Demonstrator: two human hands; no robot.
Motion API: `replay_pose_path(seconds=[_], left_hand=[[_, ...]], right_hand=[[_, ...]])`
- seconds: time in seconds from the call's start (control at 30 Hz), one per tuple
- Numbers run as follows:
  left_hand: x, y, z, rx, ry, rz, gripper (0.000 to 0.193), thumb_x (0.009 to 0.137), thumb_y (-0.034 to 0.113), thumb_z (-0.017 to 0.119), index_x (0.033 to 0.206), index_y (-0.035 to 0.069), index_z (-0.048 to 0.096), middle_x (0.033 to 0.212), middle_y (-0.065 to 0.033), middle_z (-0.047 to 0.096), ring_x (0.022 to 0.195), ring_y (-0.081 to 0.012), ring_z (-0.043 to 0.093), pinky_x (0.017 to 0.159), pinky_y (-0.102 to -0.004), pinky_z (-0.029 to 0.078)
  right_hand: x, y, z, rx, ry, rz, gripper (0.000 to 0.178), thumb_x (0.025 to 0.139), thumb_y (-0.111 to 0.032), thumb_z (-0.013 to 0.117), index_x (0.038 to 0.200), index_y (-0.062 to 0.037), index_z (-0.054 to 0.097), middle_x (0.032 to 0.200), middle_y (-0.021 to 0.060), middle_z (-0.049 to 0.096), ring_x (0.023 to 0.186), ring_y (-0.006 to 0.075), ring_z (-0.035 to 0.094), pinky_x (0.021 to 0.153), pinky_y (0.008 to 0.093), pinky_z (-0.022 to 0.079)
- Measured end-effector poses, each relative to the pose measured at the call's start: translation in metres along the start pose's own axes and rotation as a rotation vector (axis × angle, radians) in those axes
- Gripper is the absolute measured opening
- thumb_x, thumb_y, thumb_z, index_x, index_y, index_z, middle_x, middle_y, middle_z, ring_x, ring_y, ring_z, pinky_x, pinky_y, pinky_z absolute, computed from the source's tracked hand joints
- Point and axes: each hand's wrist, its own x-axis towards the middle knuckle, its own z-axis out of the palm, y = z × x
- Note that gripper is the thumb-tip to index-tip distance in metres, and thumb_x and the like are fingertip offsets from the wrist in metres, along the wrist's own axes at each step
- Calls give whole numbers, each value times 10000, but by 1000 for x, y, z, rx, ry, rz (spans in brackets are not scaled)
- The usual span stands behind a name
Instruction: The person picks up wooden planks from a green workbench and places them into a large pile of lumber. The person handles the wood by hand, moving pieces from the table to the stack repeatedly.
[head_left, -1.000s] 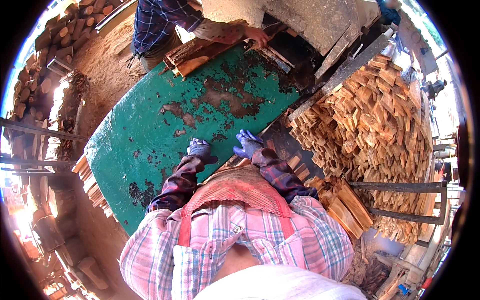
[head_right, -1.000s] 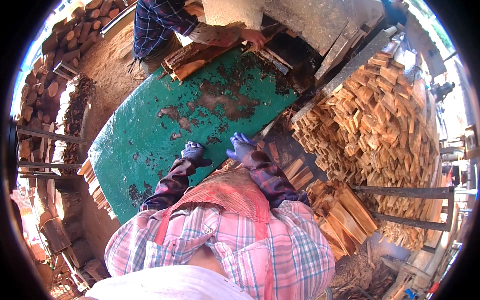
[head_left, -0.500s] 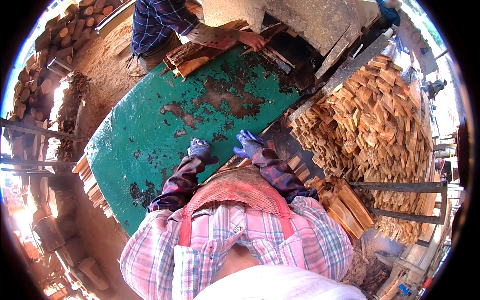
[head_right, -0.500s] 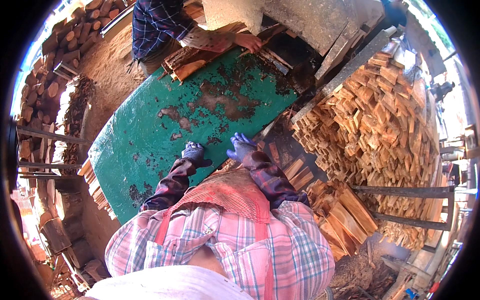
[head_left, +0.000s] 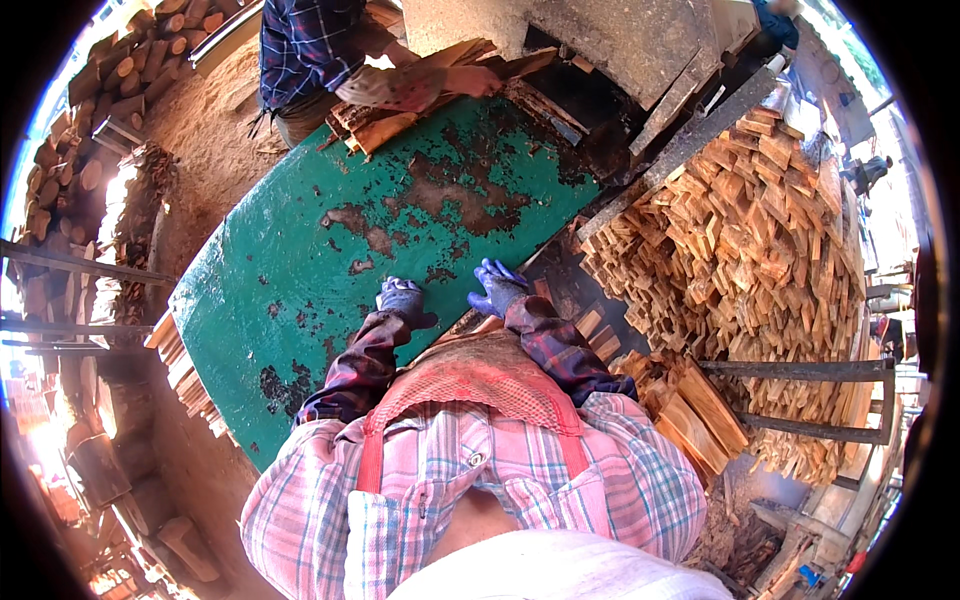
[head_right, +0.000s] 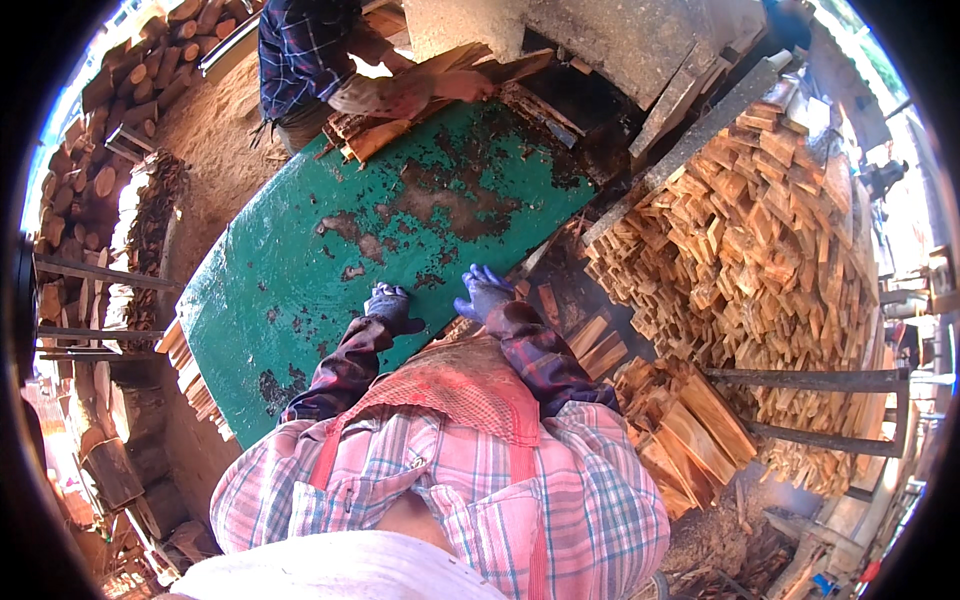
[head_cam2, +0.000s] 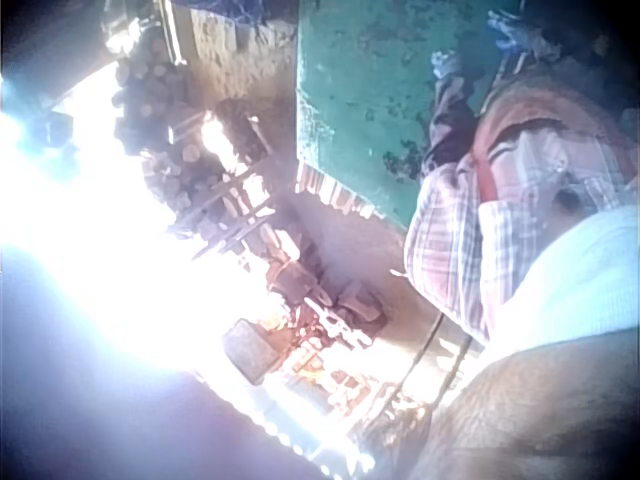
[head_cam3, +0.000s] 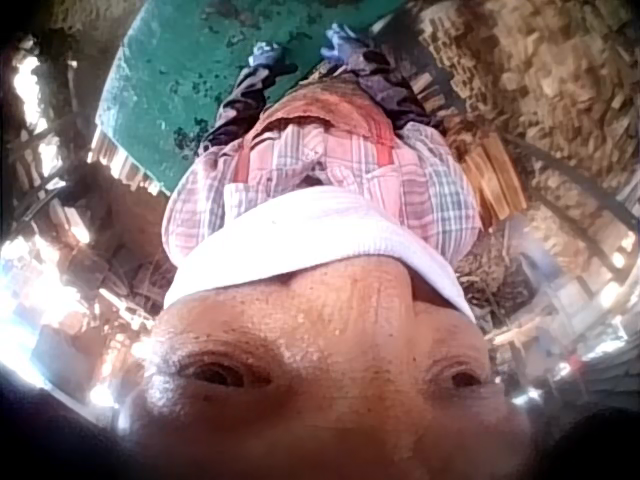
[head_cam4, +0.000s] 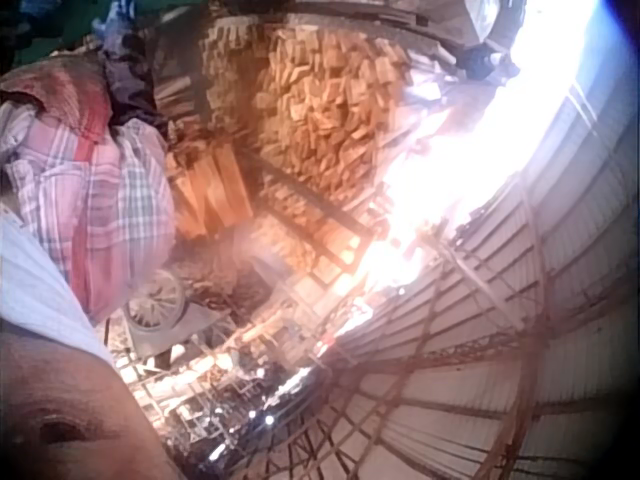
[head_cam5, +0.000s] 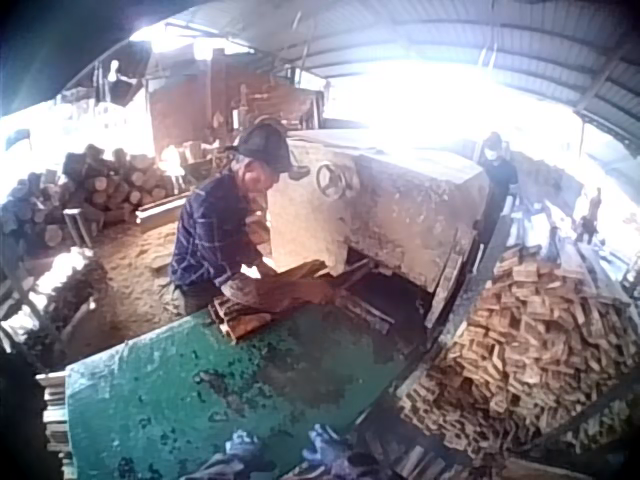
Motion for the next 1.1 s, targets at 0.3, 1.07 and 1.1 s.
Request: replay_pose_path(seconds=[0.3,1.07,1.1], left_hand=[[-5,0,-4,-17,-1,12,919,594,566,711,1230,-37,435,1279,-280,395,1220,-419,359,997,-442,350],[14,-39,-21,-240,-73,142,700,636,492,684,1129,20,530,1153,-190,524,1053,-329,523,846,-418,449],[23,-41,-28,-310,-131,154,682,643,485,679,1119,16,539,1158,-185,527,1046,-327,531,841,-414,451]], right_hand=[[4,-1,2,-6,-19,2,687,795,-481,545,1316,-61,390,1434,146,266,1328,294,244,1081,376,228],[31,5,-10,335,193,35,425,767,-323,656,1032,6,610,1051,157,619,989,284,588,883,355,450],[44,25,-19,516,93,-20,341,791,-277,657,987,0,623,915,107,654,842,241,623,793,330,485]])
